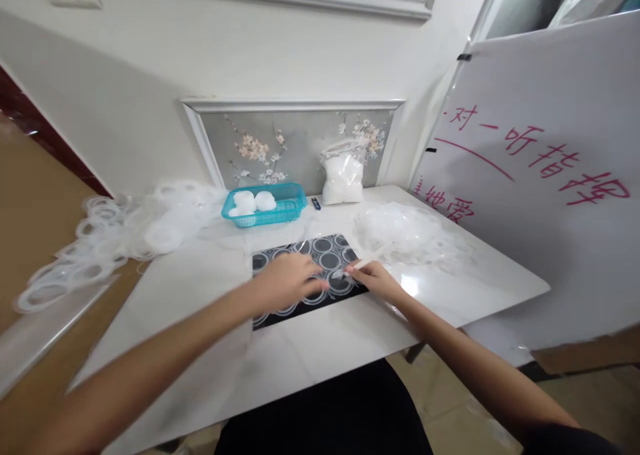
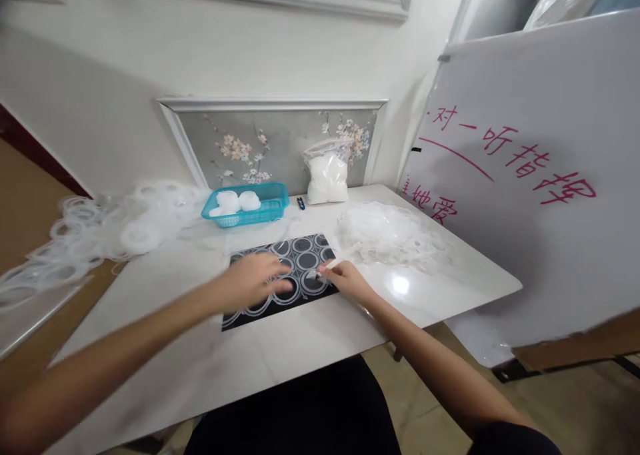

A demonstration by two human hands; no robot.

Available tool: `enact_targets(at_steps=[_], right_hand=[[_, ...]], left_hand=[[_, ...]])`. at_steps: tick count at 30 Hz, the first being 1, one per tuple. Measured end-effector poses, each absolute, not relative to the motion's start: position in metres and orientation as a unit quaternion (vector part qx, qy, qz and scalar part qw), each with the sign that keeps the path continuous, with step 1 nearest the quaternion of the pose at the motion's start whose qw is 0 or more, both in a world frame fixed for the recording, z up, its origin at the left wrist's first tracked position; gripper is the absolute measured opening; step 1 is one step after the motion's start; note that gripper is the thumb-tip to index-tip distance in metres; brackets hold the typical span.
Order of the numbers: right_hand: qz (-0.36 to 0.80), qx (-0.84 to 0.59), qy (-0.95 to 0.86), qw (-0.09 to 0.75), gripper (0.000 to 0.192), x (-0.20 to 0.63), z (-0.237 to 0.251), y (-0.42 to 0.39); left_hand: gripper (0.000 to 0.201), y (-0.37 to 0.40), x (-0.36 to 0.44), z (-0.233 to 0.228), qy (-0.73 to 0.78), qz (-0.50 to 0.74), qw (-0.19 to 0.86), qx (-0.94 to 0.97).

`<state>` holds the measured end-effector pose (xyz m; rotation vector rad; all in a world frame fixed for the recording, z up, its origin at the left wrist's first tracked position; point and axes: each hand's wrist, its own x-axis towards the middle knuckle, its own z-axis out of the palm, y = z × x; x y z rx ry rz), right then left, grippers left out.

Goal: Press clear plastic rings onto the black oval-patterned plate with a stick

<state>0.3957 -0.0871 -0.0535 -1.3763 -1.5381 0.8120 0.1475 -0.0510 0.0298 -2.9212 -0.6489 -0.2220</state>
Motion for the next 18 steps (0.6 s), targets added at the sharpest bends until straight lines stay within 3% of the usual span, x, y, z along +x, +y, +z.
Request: enact_targets(at_steps=[3, 8, 18], right_hand=[[0.348, -0.556, -0.639, 0.402, 0.056, 0.387, -0.057, -0.099], [0.325, -0.581, -0.615, 0.423, 0.048, 0.385, -0.057, -0.105], [0.319, -0.567, -0.641, 0.406, 0.035, 0.386, -0.056, -0.110]], left_hand=[[0.038, -0.067, 0.159, -0.004, -0.190, -0.035, 0.091, -0.977], [0.055, -0.082, 0.176, -0.046, -0.207, -0.062, 0.083, -0.973], [0.061, -0.082, 0.175, -0.046, -0.228, -0.052, 0.067, -0.970]])
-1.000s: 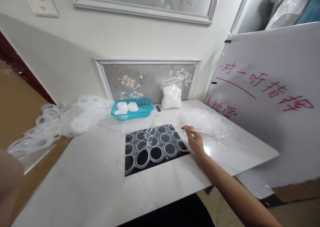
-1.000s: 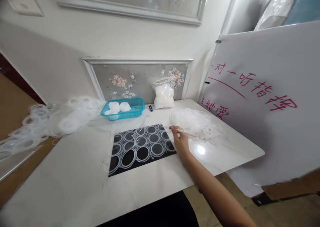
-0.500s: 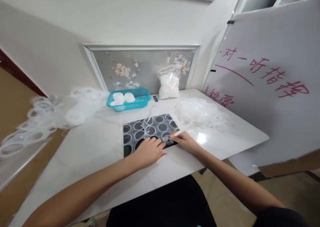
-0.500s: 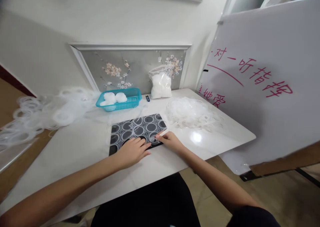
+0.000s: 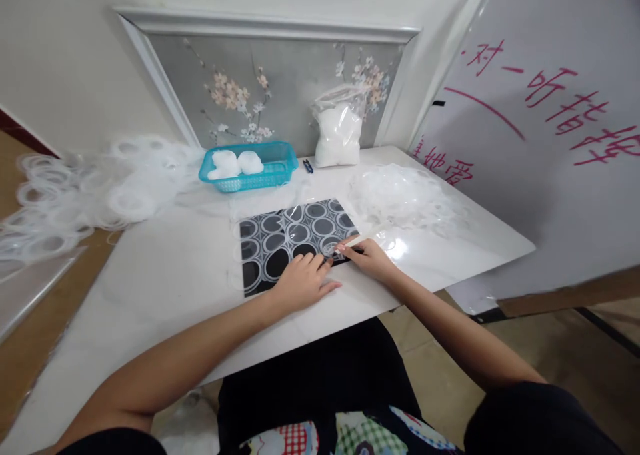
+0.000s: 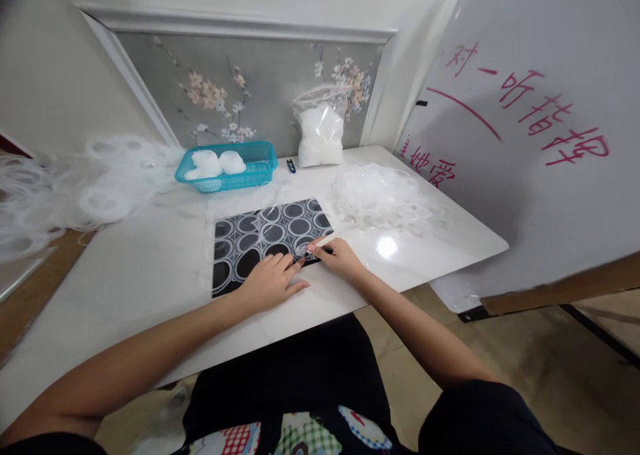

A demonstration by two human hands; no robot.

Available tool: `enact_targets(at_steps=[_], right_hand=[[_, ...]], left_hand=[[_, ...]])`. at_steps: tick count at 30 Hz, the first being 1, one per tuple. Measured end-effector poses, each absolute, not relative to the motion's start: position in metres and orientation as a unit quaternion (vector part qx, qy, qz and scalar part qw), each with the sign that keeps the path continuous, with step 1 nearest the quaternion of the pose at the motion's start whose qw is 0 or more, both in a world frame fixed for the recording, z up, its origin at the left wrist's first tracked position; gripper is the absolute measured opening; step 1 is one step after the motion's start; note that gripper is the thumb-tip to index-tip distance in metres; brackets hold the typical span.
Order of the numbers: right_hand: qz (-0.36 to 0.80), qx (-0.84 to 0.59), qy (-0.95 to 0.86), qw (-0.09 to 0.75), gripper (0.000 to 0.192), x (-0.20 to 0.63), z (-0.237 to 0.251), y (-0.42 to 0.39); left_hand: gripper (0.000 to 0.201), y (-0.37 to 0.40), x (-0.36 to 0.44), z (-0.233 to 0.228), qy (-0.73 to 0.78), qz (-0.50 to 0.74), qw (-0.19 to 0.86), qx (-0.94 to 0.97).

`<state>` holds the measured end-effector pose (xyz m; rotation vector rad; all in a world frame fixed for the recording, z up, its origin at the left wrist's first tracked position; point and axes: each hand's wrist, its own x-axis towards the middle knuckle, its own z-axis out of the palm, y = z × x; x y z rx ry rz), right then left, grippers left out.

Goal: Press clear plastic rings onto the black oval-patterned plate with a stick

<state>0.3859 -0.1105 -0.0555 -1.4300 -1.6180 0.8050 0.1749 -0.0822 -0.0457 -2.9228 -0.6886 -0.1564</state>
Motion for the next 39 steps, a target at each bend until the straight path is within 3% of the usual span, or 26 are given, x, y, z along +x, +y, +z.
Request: enact_targets(at_steps=[13, 23, 25, 28, 30, 35, 39], right_hand=[[0.285, -0.582, -0.642, 0.409, 0.037, 0.388, -0.057, -0.112], [0.011, -0.532, -0.814, 0.233, 0.023, 0.394, -0.052, -0.112], [-0.052, -0.592, -0.748, 0.294, 0.028, 0.411, -0.040, -0.095], [-0.131, -0.666, -0.575, 0.456, 0.042, 0.438, -0.026, -0.080], [-0.093, -0.660, -0.564, 0.489, 0.041, 0.446, -0.028, -0.086], [0.149, -0.656, -0.599, 0.434, 0.039, 0.434, -0.056, -0.121], [0.237, -0.664, -0.575, 0.414, 0.048, 0.430, -0.058, -0.126]], left_hand=[[0.063, -0.083, 0.178, -0.044, -0.242, -0.042, 0.019, -0.969], [0.059, -0.079, 0.182, -0.043, -0.236, -0.040, -0.019, -0.971], [0.060, -0.078, 0.181, -0.043, -0.228, -0.042, -0.013, -0.973], [0.064, -0.078, 0.178, -0.042, -0.221, -0.038, 0.002, -0.975], [0.066, -0.078, 0.178, -0.040, -0.211, -0.036, 0.012, -0.977], [0.065, -0.078, 0.196, -0.034, -0.192, -0.056, 0.017, -0.980], [0.065, -0.073, 0.224, -0.032, -0.213, -0.043, 0.011, -0.976]])
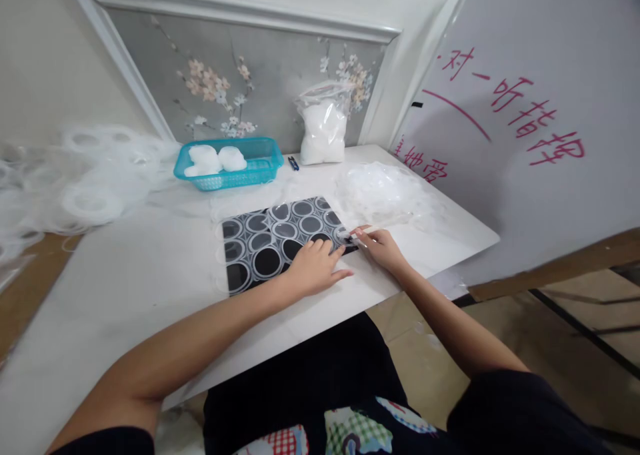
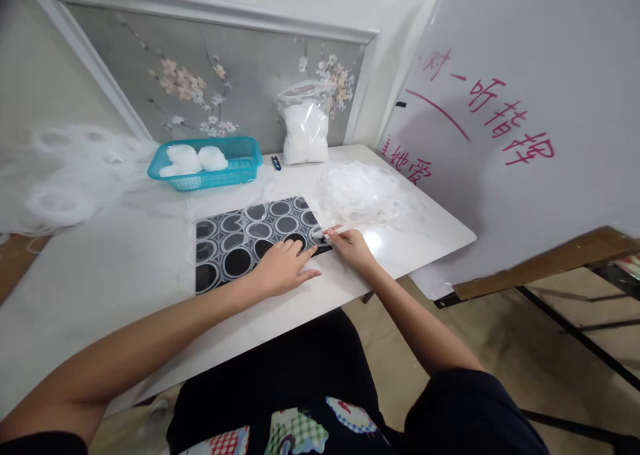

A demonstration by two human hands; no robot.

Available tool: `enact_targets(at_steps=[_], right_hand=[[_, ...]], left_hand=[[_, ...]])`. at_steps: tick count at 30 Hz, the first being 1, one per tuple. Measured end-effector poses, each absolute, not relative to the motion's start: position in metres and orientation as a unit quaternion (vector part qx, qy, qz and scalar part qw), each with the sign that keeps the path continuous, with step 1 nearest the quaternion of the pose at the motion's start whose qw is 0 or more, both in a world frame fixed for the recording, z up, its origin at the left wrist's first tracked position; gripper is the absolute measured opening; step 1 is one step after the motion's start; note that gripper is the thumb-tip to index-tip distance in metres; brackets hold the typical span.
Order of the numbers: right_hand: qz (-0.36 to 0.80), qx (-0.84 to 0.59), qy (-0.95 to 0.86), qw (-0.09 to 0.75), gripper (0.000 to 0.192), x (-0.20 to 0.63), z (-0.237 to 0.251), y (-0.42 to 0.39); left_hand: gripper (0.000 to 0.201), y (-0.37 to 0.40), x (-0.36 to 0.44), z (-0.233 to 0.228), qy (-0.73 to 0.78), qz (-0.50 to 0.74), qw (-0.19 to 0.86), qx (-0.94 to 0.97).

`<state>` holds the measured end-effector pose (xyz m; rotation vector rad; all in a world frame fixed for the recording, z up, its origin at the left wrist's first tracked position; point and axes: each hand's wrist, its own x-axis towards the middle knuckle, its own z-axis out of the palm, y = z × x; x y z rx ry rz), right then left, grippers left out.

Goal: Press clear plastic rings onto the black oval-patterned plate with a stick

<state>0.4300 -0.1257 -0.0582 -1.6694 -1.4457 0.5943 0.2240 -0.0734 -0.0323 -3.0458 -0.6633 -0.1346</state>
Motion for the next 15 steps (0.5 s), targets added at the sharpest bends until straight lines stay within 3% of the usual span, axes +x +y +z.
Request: enact_targets(at_steps=[10, 15], right_hand=[[0.227, -0.632, -0.612, 0.418, 0.038, 0.433, -0.057, -0.119], [0.124, -0.628, -0.670, 0.376, 0.031, 0.429, -0.063, -0.127]], left_hand=[[0.062, -0.062, 0.234, -0.045, -0.234, -0.045, -0.014, -0.971], [0.068, -0.061, 0.234, -0.045, -0.224, -0.047, -0.026, -0.973]])
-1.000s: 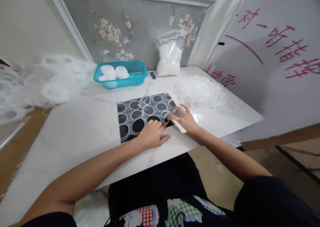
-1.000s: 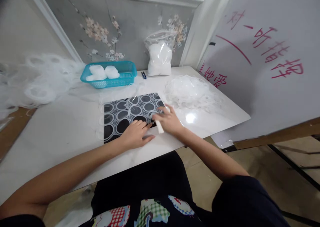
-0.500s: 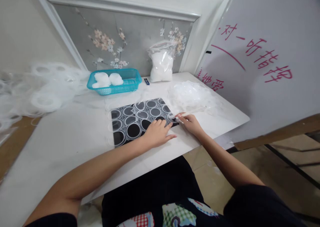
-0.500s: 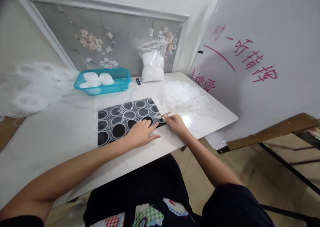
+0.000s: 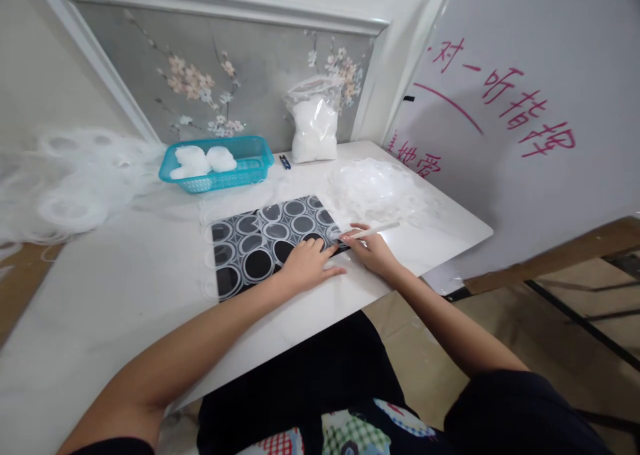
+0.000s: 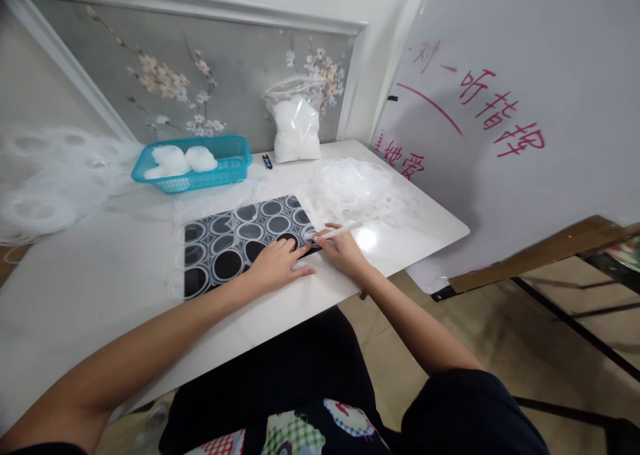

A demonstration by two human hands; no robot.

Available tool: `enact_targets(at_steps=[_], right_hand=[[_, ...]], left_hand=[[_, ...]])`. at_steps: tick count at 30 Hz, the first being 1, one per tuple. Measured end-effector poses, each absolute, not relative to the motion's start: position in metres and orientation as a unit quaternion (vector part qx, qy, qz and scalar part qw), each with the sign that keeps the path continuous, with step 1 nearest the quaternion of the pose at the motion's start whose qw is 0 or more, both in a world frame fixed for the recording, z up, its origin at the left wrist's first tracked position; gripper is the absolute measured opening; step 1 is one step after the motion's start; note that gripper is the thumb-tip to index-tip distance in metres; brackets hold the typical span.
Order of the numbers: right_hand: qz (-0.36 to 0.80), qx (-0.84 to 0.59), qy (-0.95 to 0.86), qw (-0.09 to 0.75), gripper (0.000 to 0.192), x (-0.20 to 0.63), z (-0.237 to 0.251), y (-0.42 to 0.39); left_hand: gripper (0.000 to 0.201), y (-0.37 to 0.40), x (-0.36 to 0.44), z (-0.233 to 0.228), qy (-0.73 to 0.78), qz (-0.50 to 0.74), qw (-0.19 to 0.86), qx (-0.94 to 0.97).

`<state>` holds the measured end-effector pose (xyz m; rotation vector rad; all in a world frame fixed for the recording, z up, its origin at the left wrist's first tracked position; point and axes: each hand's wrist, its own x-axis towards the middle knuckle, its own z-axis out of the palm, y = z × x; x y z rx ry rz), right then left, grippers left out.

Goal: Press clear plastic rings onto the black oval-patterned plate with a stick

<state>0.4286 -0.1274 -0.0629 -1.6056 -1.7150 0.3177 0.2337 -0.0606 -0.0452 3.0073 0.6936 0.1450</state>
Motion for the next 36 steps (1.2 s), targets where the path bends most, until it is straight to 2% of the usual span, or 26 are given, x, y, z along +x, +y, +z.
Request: enact_targets(at_steps=[3, 6, 8, 11, 12, 17, 20, 23, 27, 30, 36], right_hand=[[0.013, -0.598, -0.753, 0.275, 0.022, 0.421, -0.065, -0.139], [-0.055, -0.566, -0.799, 0.194, 0.023, 0.425, -0.058, -0.135], [-0.106, -0.599, -0.760, 0.227, 0.025, 0.444, -0.044, -0.116], [-0.213, -0.697, -0.569, 0.381, 0.033, 0.485, -0.016, -0.074], [-0.224, -0.711, -0.533, 0.400, 0.035, 0.498, -0.008, -0.060], [-0.169, -0.760, -0.535, 0.327, 0.028, 0.521, 0.006, -0.024], [-0.142, -0.725, -0.555, 0.383, 0.025, 0.496, -0.007, -0.031], [0.005, -0.664, -0.609, 0.434, 0.031, 0.458, -0.028, -0.043], [0.154, -0.673, -0.576, 0.438, 0.042, 0.423, -0.053, -0.050], [0.185, -0.681, -0.558, 0.436, 0.043, 0.419, -0.062, -0.051], [0.175, -0.690, -0.564, 0.419, 0.046, 0.424, -0.065, -0.051]], left_hand=[[0.074, -0.060, 0.233, -0.046, 0.214, 0.053, 0.024, 0.975], [0.079, -0.058, 0.231, -0.048, 0.210, 0.062, 0.032, 0.975], [0.084, -0.058, 0.231, -0.048, 0.214, 0.058, 0.040, 0.974], [0.088, -0.058, 0.229, -0.046, 0.221, 0.047, 0.047, 0.973], [0.087, -0.058, 0.228, -0.045, 0.222, 0.043, 0.046, 0.973], [0.073, -0.059, 0.224, -0.033, 0.209, 0.041, 0.034, 0.976], [0.072, -0.050, 0.225, -0.026, 0.232, 0.074, 0.008, 0.970], [0.070, -0.036, 0.230, -0.023, 0.286, 0.068, -0.017, 0.956], [0.065, -0.024, 0.235, -0.031, 0.319, 0.043, -0.017, 0.947], [0.064, -0.023, 0.235, -0.038, 0.319, 0.042, -0.016, 0.947], [0.065, -0.025, 0.235, -0.041, 0.321, 0.040, -0.016, 0.946]])
